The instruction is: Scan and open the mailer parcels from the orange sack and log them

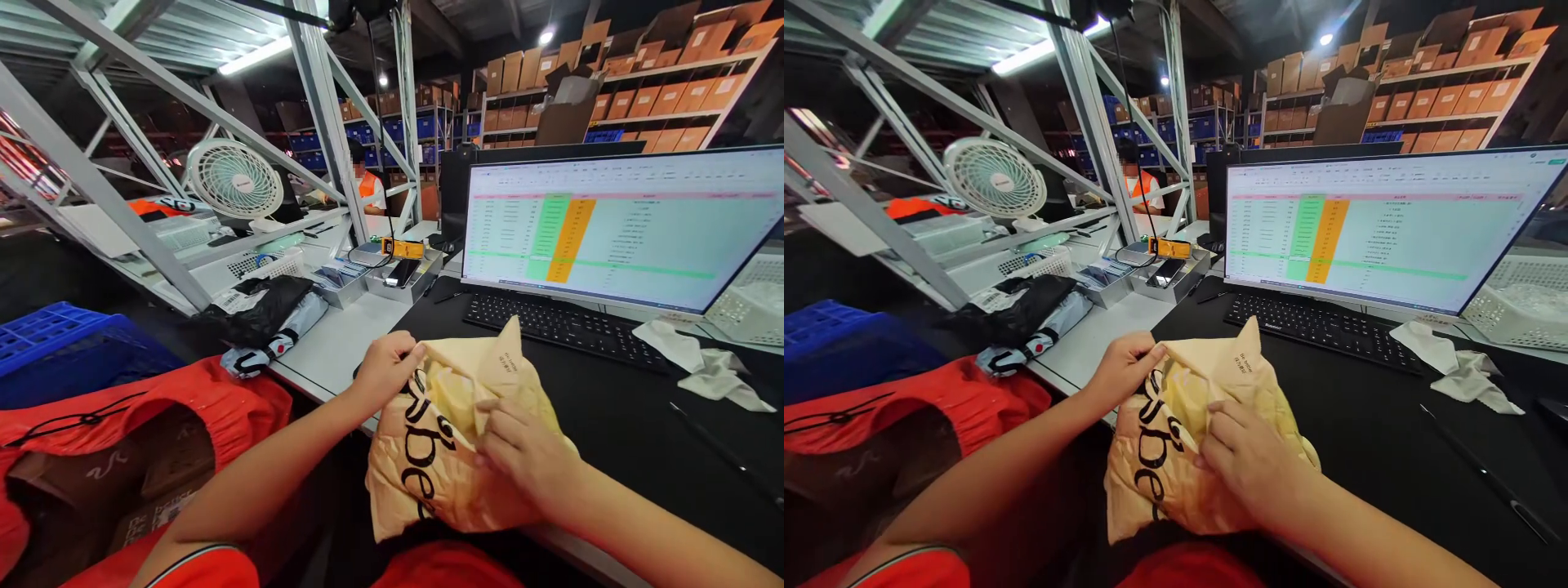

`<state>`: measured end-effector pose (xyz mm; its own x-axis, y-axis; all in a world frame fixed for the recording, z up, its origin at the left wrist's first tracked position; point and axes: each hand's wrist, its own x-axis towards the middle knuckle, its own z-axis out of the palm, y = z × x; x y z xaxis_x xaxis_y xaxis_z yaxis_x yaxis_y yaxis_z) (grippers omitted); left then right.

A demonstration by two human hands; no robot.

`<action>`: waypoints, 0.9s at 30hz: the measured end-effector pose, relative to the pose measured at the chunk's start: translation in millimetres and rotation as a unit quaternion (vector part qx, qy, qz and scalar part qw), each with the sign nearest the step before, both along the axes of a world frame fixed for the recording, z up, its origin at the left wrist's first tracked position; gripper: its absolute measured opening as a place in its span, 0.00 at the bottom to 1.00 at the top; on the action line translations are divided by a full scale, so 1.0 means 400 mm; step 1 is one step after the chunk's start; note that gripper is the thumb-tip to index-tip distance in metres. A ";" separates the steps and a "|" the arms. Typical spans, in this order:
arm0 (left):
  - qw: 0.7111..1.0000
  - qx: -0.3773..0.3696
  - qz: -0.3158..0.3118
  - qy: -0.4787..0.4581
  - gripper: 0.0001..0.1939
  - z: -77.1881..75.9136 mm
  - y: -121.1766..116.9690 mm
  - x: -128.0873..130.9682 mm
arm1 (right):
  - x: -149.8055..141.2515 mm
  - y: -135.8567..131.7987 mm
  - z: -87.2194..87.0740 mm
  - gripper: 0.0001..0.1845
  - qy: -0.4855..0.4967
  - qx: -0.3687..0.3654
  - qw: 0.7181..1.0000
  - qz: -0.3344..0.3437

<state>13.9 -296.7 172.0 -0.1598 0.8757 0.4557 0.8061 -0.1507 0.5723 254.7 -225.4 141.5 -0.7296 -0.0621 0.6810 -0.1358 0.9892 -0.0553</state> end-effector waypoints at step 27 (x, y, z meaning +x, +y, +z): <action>0.978 0.159 0.091 0.102 0.24 0.139 0.041 -0.064 | 0.008 0.022 0.020 0.23 -0.051 0.113 0.987 -0.099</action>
